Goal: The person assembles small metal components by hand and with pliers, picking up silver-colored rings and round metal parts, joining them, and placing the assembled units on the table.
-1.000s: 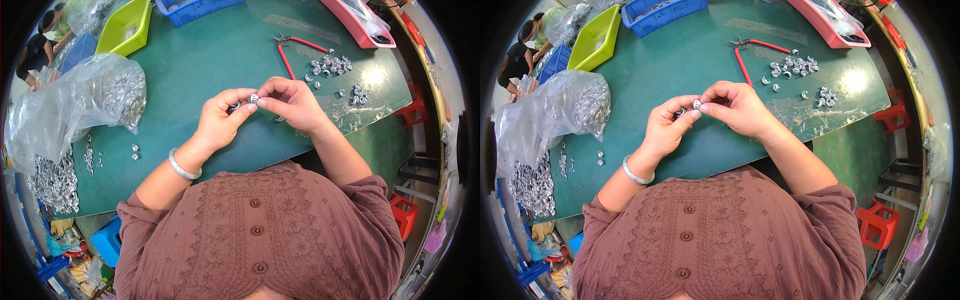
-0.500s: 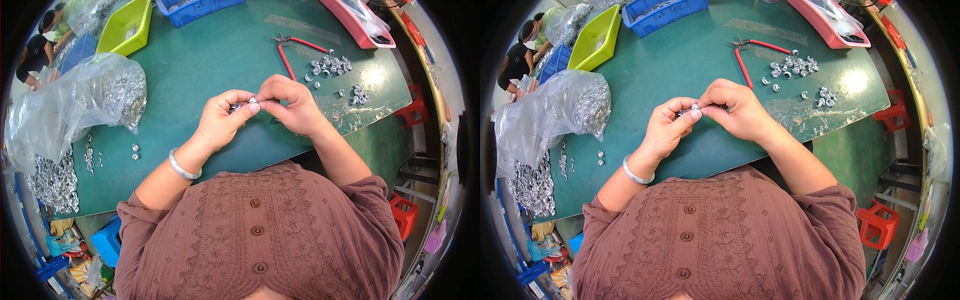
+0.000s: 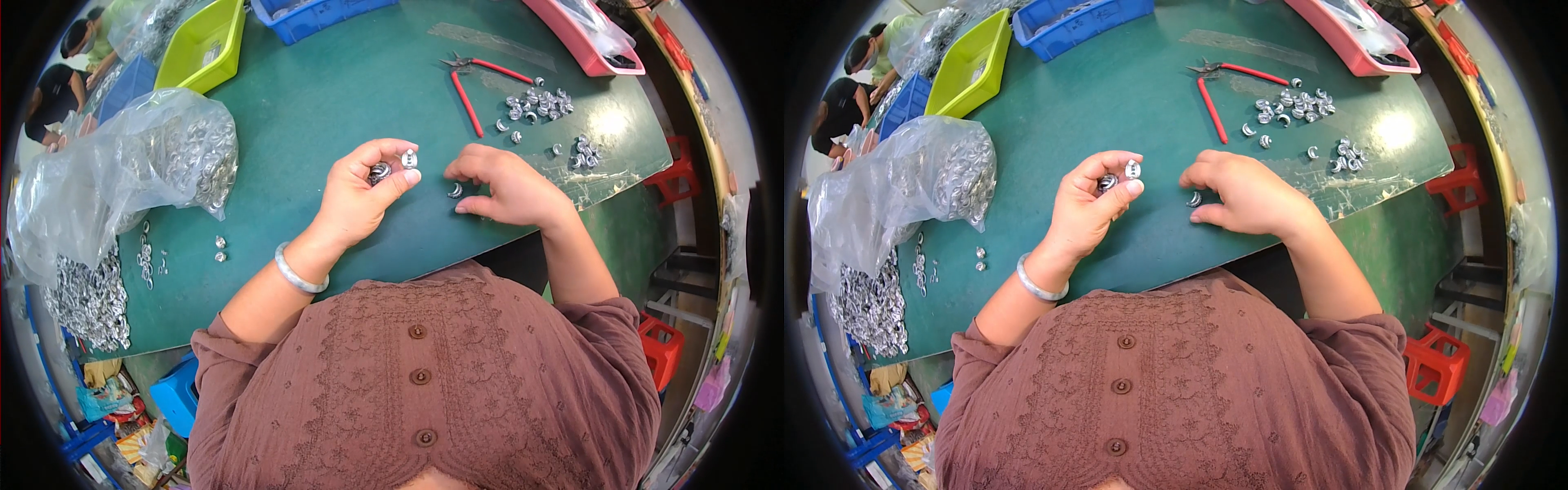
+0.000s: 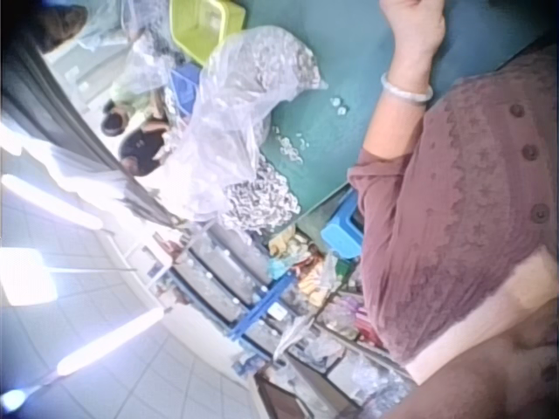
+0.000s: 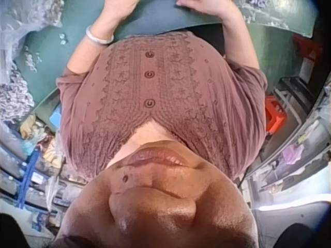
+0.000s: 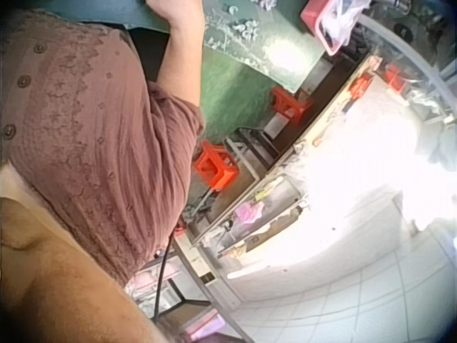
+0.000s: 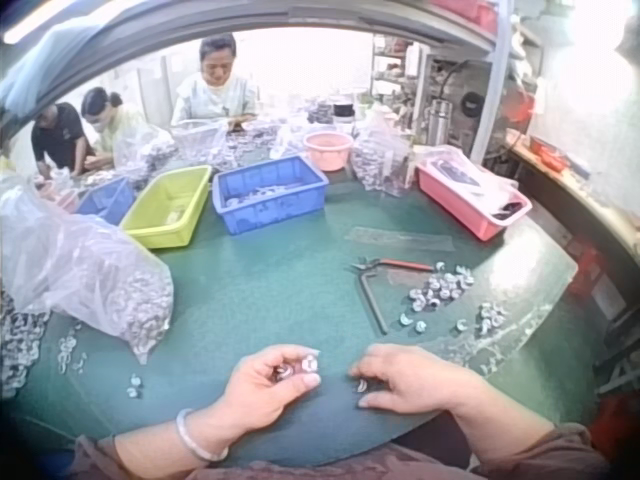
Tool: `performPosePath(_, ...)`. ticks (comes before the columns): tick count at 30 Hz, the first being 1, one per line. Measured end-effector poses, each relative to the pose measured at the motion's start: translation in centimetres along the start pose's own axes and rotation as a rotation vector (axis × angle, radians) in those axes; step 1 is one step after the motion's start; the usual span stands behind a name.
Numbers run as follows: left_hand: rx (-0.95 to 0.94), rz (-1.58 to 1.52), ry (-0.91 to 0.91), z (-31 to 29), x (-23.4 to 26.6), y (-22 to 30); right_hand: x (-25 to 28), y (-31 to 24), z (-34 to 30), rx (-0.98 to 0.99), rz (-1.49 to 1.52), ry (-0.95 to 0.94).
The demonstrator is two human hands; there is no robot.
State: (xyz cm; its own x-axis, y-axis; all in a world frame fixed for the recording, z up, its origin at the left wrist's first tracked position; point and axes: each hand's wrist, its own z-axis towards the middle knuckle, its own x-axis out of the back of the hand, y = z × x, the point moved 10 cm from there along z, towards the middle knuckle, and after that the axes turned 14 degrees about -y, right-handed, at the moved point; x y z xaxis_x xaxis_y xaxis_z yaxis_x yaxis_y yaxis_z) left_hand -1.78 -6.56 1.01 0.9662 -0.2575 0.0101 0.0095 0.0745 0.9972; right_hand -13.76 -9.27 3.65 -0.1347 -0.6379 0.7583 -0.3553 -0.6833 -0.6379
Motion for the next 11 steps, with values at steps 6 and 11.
performPosePath(6,0.096,-0.766,-0.076,0.2,-0.6,-2.2,-0.7,0.6,-0.2,-0.054,-0.064,-0.029)
performPosePath(11,0.131,-0.844,-0.095,0.2,-0.7,-2.8,-0.4,1.3,0.2,-0.056,0.179,0.004)
